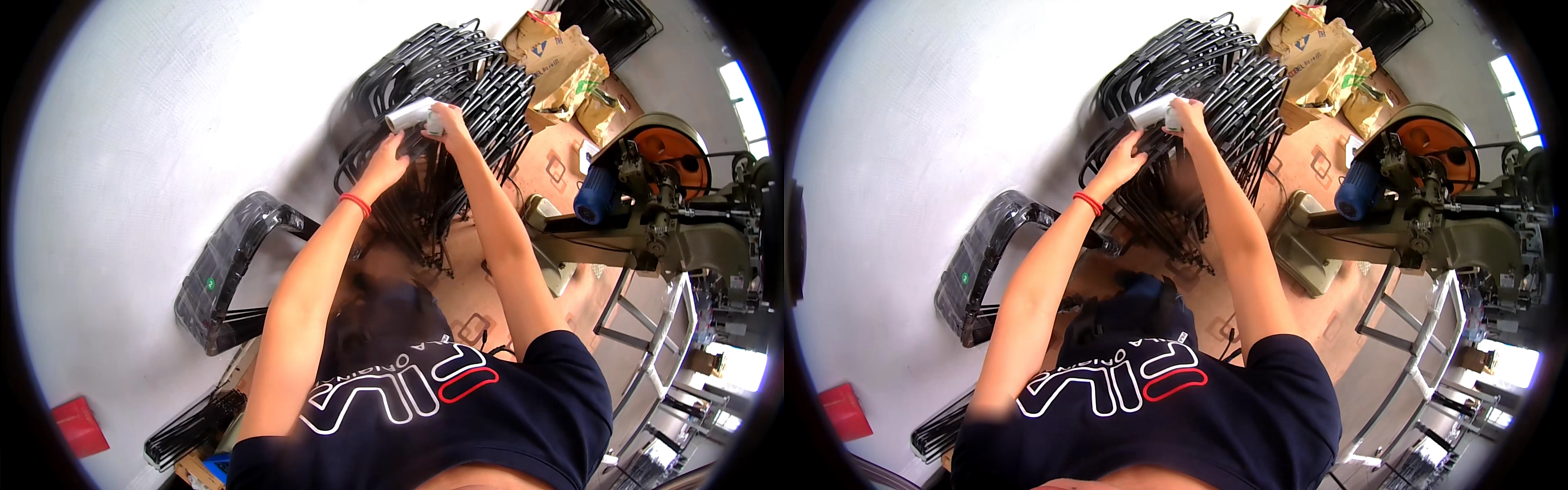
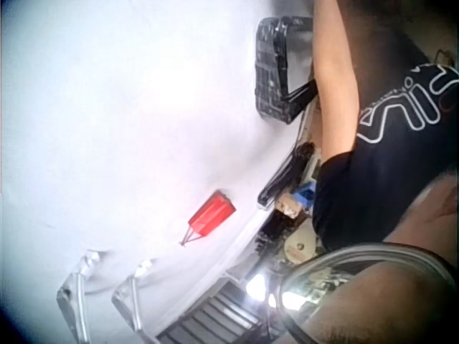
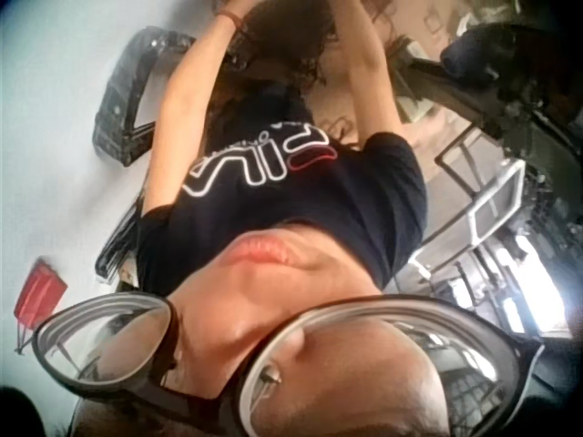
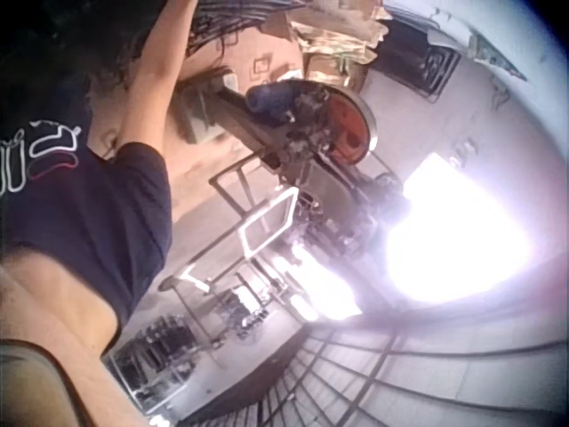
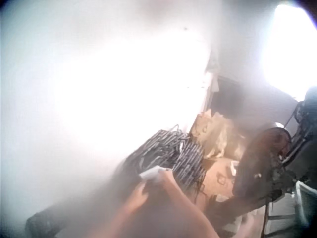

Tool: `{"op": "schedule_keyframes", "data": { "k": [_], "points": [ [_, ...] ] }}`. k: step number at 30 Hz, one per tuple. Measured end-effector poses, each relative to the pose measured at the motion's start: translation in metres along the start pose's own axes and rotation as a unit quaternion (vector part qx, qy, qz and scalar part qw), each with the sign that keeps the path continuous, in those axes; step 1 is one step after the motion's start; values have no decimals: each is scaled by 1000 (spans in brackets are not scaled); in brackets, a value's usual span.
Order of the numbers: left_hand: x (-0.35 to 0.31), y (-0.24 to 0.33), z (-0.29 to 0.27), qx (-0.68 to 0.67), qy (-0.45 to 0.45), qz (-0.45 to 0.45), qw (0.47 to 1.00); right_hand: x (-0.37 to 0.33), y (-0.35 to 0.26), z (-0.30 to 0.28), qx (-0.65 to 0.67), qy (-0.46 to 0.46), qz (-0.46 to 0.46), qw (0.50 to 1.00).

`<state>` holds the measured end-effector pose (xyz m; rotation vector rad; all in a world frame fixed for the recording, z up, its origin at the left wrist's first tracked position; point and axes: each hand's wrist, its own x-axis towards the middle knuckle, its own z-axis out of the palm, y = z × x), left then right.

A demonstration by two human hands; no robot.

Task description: The person handles a roll of tape and walks through a warehouse area filled with stacked metal frames. They pick up a wrapped bundle of frames and place it on a stack. Later, they stand at a metal bin and repeatedly pick up small black plastic clips, placing them into a clear plastic bag.

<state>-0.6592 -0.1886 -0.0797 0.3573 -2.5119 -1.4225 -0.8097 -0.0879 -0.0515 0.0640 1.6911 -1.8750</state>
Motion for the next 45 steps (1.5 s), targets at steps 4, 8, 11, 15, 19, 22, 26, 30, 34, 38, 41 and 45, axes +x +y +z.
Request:
{"op": "schedule_keyframes", "data": {
  "k": [4, 8, 11, 15, 19, 22, 26, 30, 34, 38, 41, 45],
  "points": [
    [-9, -21, -7, 34, 2, -1, 999, -17, 3, 4, 53, -51, 32, 997],
    [-23, -15, -22, 74, -5, -18, 997, -49, 6, 18, -99, -66, -146, 982],
    [-30, 5, -33, -44, -33, -108, 993, -51, 17, 17, -388, -130, -257, 875],
    [-34, -6, -30, -45, -1, -117, 992, -61, 59, 39, -460, -89, -379, 798],
    [-40, -9, -31, -10, 28, -118, 993, -56, 59, 52, -460, -2, -421, 781],
    [-49, -16, -34, -15, 25, -105, 994, -47, 58, 57, -479, 46, -402, 779],
    [-84, 14, -53, -107, -36, -120, 986, -33, 64, 53, -525, 93, -415, 738],
    [-132, 5, -67, -159, -81, -121, 977, -33, 72, 57, -516, 102, -431, 733],
    [-178, -2, -90, -175, -55, -169, 969, -45, 80, 61, -495, 100, -463, 728],
    [-226, -15, -112, -226, 61, -189, 954, -71, 78, 62, -457, 111, -502, 726],
    [-261, -5, -136, -296, 142, -278, 903, -110, 87, 83, -379, 82, -494, 778],
    [-309, -19, -145, -461, 382, -327, 731, -177, 126, 137, -301, -267, -295, 867]
  ]
}}
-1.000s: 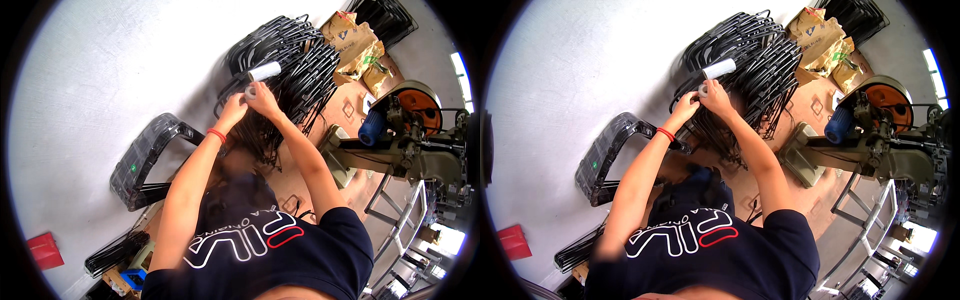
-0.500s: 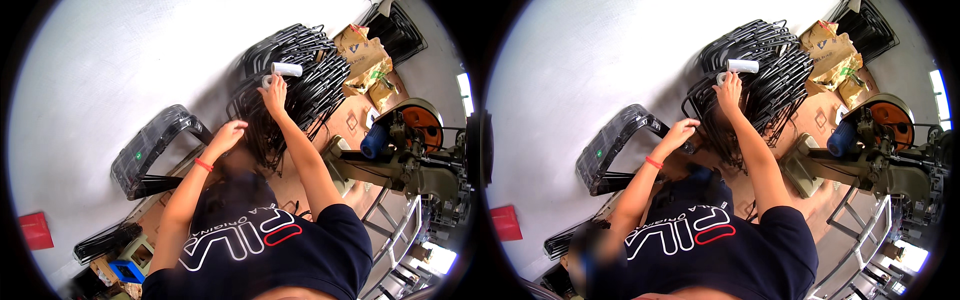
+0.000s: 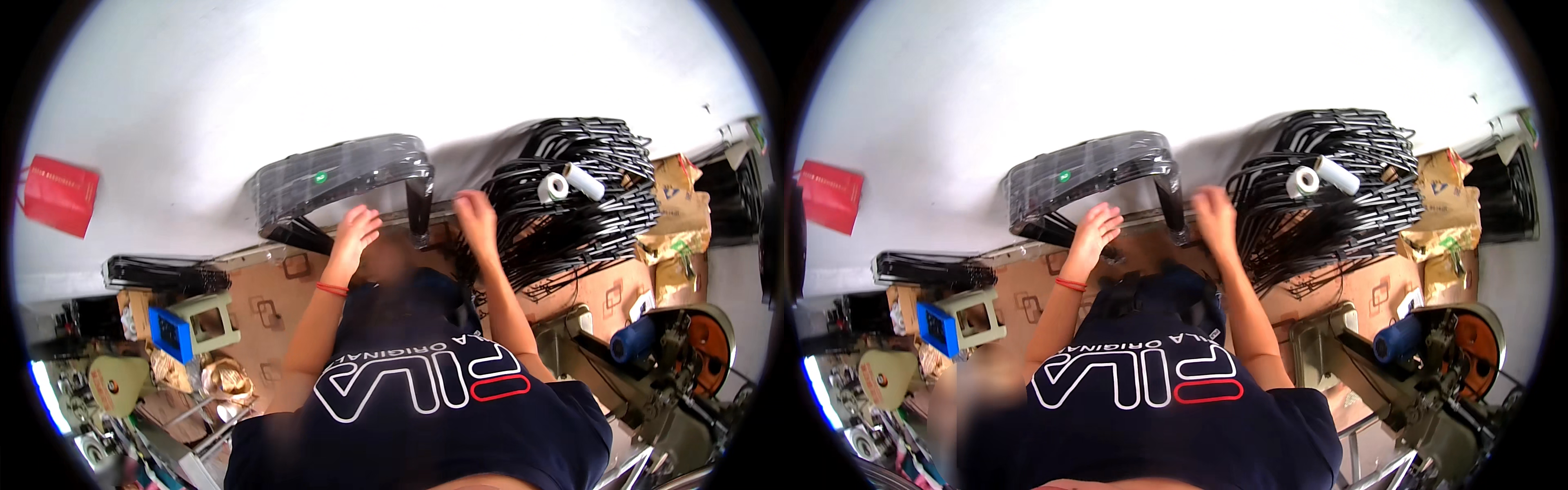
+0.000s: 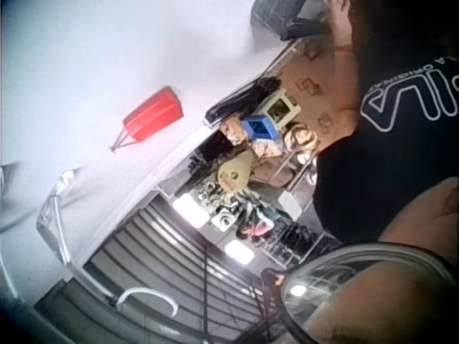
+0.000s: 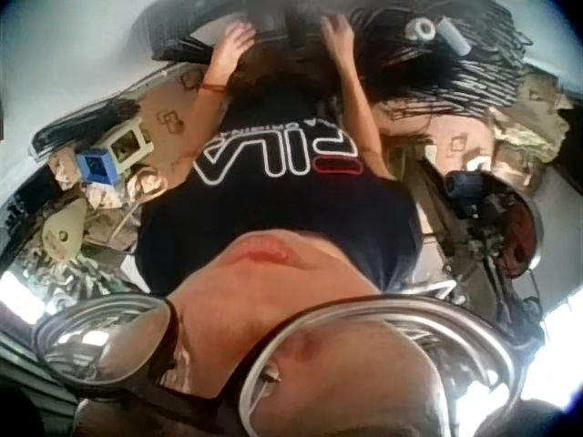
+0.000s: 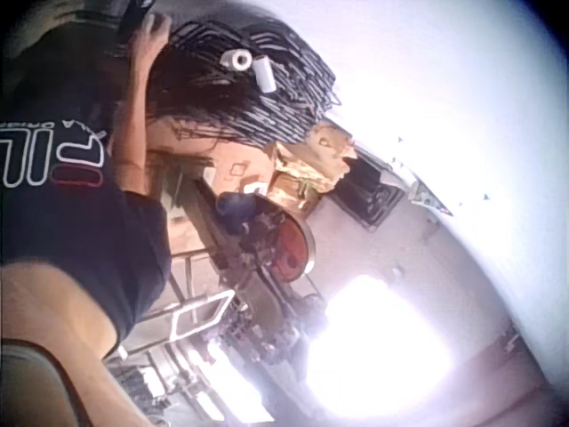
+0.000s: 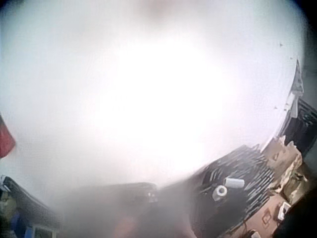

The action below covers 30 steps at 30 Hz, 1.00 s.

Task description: The person handles a roll of tape and walks through a warehouse area filled with stacked metal frames. They pick up a wrapped bundle of frames and place it on a stack. Later, they stand at a metal bin and repeatedly pick up small black plastic clips, placing them into a clear plastic bag.

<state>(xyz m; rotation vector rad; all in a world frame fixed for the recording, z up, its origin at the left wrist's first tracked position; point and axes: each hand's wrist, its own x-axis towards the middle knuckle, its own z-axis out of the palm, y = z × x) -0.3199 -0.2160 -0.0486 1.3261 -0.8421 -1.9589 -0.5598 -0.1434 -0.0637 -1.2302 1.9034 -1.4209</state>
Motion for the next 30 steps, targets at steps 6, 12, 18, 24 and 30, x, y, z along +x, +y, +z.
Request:
{"op": "schedule_keyframes", "data": {
  "k": [6, 12, 18, 24, 30],
  "points": [
    [43, 9, -89, -420, 139, 28, 897, 13, -38, 128, 405, -282, 419, 762],
    [67, 22, -100, -476, 186, 121, 851, 28, -23, 171, 624, -116, 435, 639],
    [33, -1, -91, -442, 202, 147, 861, 0, -66, 98, 344, -437, 353, 753],
    [-34, -44, -87, -415, 175, 153, 880, 38, -114, 99, -62, -286, -230, 928],
    [-119, -77, -68, -432, 85, 125, 889, 19, -100, 139, -240, -601, -164, 745]
  ]
}}
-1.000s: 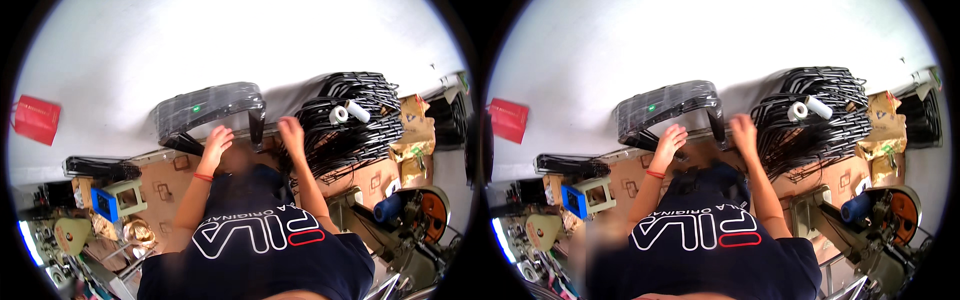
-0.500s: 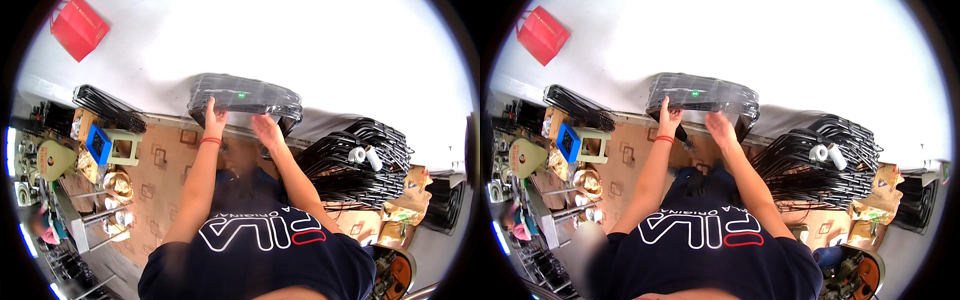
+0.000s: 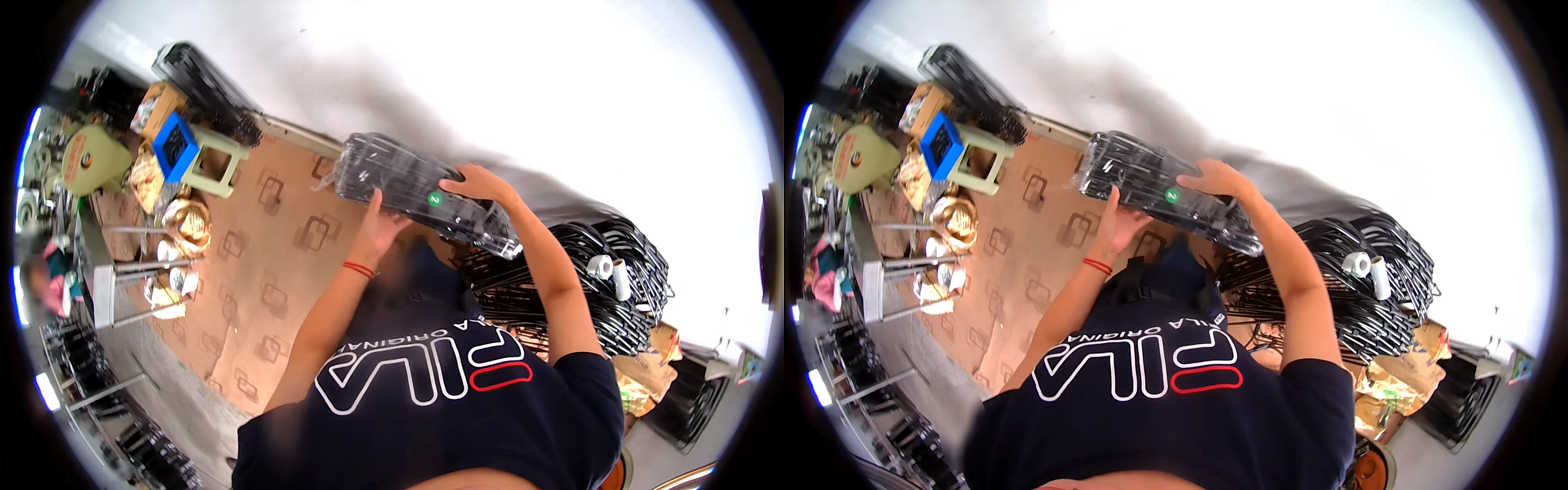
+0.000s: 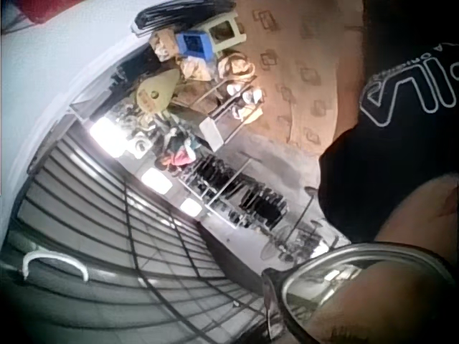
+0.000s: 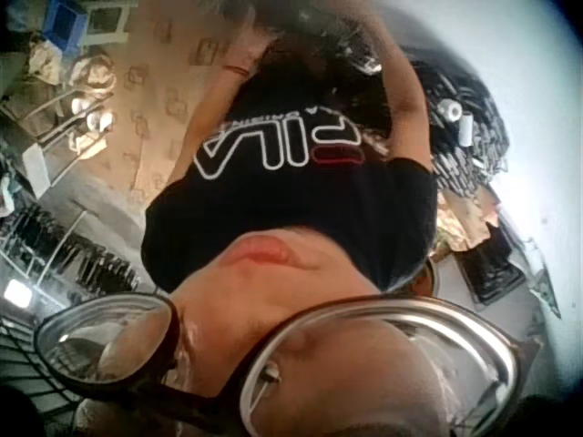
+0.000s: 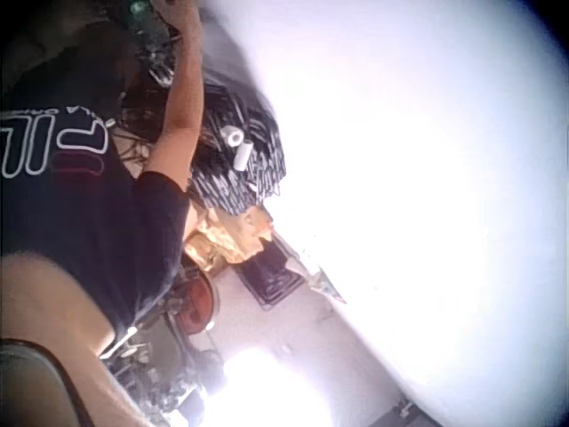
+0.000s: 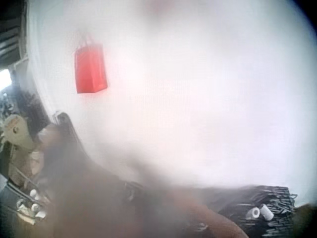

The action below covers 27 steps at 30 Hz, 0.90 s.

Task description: The person handles a roll of tape and walks through a warehouse area filled with stacked metal frames. They pick up a wrapped bundle of frames and place it on a stack. Later, they stand at a metal bin and repeatedly pick up small black plastic clips, placing them into a clear plastic bag.

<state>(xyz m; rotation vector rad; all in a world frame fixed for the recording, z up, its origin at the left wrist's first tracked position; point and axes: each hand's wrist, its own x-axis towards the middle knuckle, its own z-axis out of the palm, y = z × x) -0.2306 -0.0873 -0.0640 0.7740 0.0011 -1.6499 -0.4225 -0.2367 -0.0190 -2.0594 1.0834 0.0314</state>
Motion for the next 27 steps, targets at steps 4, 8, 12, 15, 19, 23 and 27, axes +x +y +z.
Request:
{"op": "schedule_keyframes", "data": {
  "k": [4, 8, 12, 15, 19, 23, 27],
  "points": [
    [-59, -7, -19, -128, -86, 10, 988, -23, -23, 51, 16, -44, 76, 996],
    [-100, -6, -120, 73, 82, -16, 994, -52, -31, 96, 32, -27, 87, 995],
    [-89, 39, -180, 261, 294, 308, 866, -67, -49, 111, 72, -29, 91, 993],
    [-57, 91, -164, 453, 208, 418, 760, -69, -59, 112, 66, -22, 76, 995],
    [-37, 92, -145, 307, 215, 155, 914, -67, -58, 113, 66, -35, 84, 994],
    [-8, 52, -203, 85, 164, -55, 981, -62, -43, 115, 82, -25, 58, 995],
    [-4, 22, -191, -229, 127, 11, 965, -58, -42, 105, 94, -55, 76, 991]
  ]
}}
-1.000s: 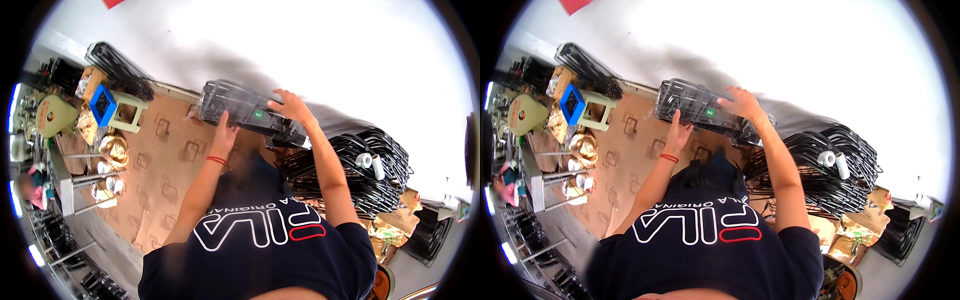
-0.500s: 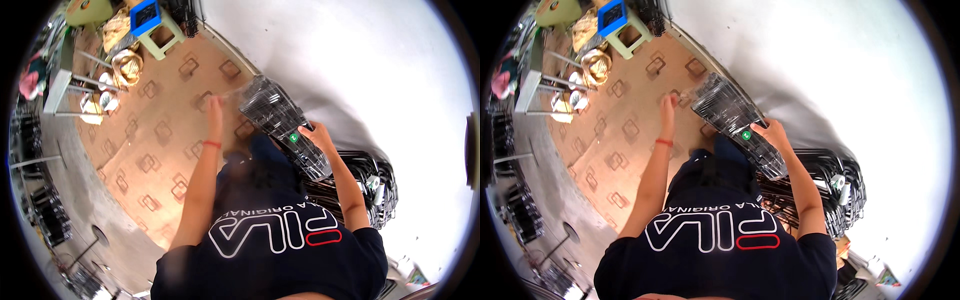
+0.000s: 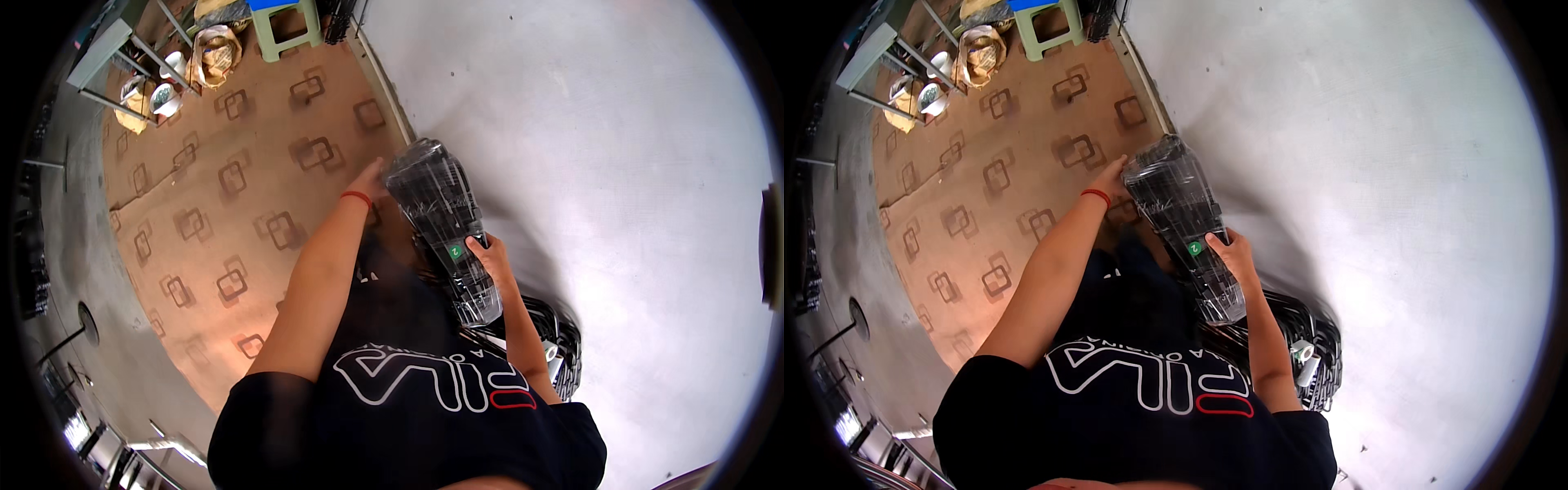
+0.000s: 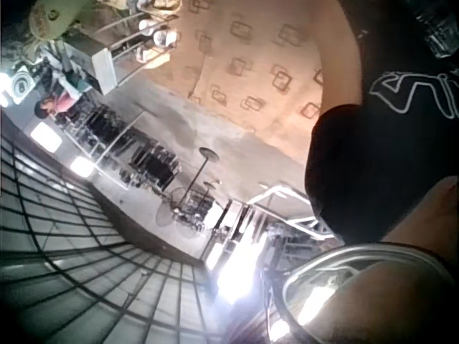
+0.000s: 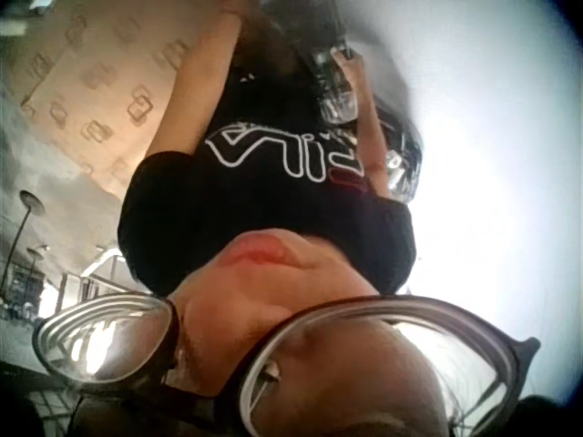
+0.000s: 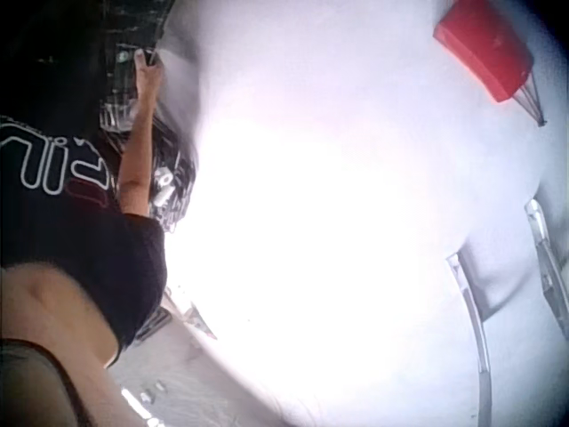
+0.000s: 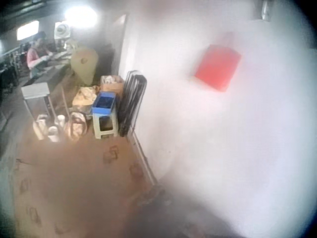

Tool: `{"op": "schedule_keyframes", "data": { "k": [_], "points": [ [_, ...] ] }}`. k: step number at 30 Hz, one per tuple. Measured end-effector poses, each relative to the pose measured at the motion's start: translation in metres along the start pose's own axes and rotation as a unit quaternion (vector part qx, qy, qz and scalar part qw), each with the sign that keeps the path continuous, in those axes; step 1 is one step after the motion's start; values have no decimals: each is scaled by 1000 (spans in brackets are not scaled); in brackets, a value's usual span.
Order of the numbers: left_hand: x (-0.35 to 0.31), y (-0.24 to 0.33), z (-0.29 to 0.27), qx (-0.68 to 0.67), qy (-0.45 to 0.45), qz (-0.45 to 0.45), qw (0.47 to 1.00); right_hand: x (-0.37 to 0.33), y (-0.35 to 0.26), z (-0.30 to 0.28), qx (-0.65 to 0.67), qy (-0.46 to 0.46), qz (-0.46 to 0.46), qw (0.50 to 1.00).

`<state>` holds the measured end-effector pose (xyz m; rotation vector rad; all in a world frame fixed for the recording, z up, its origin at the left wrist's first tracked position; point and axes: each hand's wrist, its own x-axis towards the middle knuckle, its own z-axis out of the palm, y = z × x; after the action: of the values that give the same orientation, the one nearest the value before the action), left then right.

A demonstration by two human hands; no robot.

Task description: The person handles a roll of tape and walks through a warehouse area filled with stacked metal frames. They pick up a wrapped bundle of frames and place it on a stack. Later, they stand at a metal bin and repeatedly pick up small black plastic clips, placing them into a clear plastic bag.

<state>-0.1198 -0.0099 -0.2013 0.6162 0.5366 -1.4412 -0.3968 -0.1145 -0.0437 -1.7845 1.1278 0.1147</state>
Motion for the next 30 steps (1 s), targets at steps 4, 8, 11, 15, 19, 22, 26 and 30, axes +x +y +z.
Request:
{"op": "schedule_keyframes", "data": {
  "k": [4, 8, 11, 15, 19, 22, 26, 30],
  "points": [
    [38, -4, -33, -120, -23, 58, 991, 6, -12, -8, 12, -51, 8, 999],
    [-9, -40, 6, -180, -126, 109, 969, 11, -2, -11, 90, -93, 54, 990],
    [-39, -90, 17, -237, -104, 159, 953, 9, 2, -6, 75, -101, -2, 992],
    [-113, -104, 61, -164, -146, 50, 974, 10, 3, -4, 22, -82, -34, 996],
    [-139, -103, 98, -207, -113, 77, 969, 8, -10, -11, -19, -122, -48, 991],
    [-134, -101, 97, -274, -159, 116, 941, 2, -38, -13, -50, -107, -86, 989],
    [-160, -87, 95, -255, -23, 114, 960, 11, -53, -1, -107, -100, -84, 986],
    [-166, -54, 55, -271, -51, 134, 952, 25, -107, 28, -130, -134, -82, 979]
  ]
}}
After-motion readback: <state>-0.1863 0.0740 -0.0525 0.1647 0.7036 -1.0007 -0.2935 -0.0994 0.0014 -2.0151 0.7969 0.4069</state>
